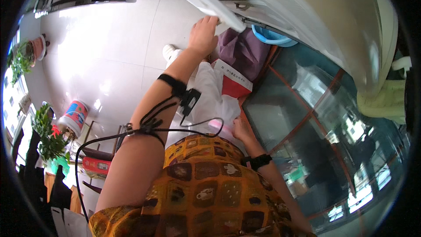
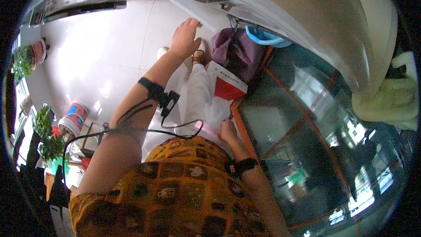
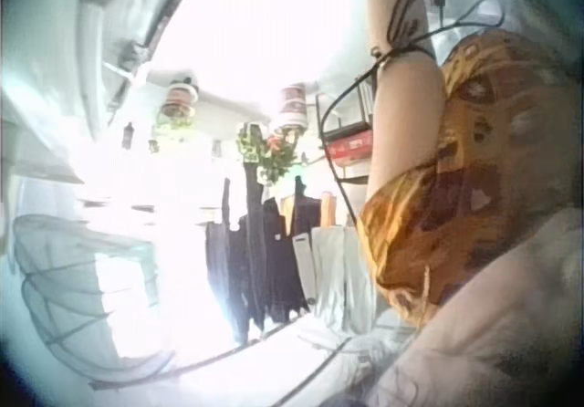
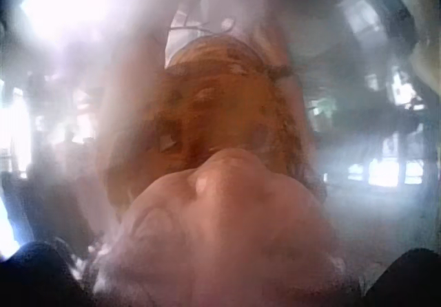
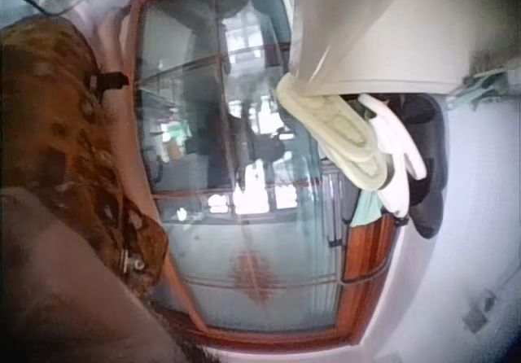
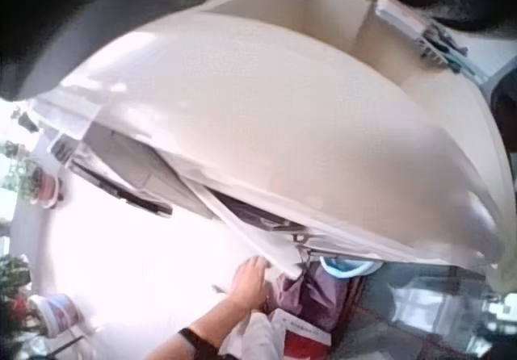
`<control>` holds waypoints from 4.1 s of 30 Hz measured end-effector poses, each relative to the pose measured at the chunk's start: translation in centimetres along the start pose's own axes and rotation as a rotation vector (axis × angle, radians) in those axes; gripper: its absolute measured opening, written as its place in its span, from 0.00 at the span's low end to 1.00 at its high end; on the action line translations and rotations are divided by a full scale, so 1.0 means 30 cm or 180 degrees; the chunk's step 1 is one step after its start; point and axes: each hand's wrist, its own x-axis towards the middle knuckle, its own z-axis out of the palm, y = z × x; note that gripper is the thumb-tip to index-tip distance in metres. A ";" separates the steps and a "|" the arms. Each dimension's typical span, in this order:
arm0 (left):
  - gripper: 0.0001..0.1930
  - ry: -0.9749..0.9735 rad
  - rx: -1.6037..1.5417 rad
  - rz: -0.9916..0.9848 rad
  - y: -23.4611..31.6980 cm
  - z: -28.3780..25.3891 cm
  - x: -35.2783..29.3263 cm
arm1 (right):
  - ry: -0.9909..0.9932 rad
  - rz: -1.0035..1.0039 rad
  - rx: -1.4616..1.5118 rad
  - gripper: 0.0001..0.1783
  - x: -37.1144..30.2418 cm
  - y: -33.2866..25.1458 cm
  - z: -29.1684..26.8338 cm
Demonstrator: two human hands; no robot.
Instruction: The person operates a washing machine, handles a mesh laundry bag, and then sorts through several bags and a red paper gift bag on a counter.
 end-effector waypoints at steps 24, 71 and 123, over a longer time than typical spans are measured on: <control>0.07 0.1086 0.0458 -0.0848 -0.448 -0.376 -0.387 | 0.0276 -0.2028 0.4728 0.33 0.556 -0.969 -0.850; 0.08 0.0658 0.0639 -0.0189 -0.497 -0.299 -0.343 | 0.1107 -0.1916 0.3078 0.28 0.740 -1.232 -1.024; 0.05 0.0883 0.0405 -0.0329 -0.389 -0.201 -0.324 | -0.1446 -0.3689 0.7712 0.29 0.715 -1.043 -1.078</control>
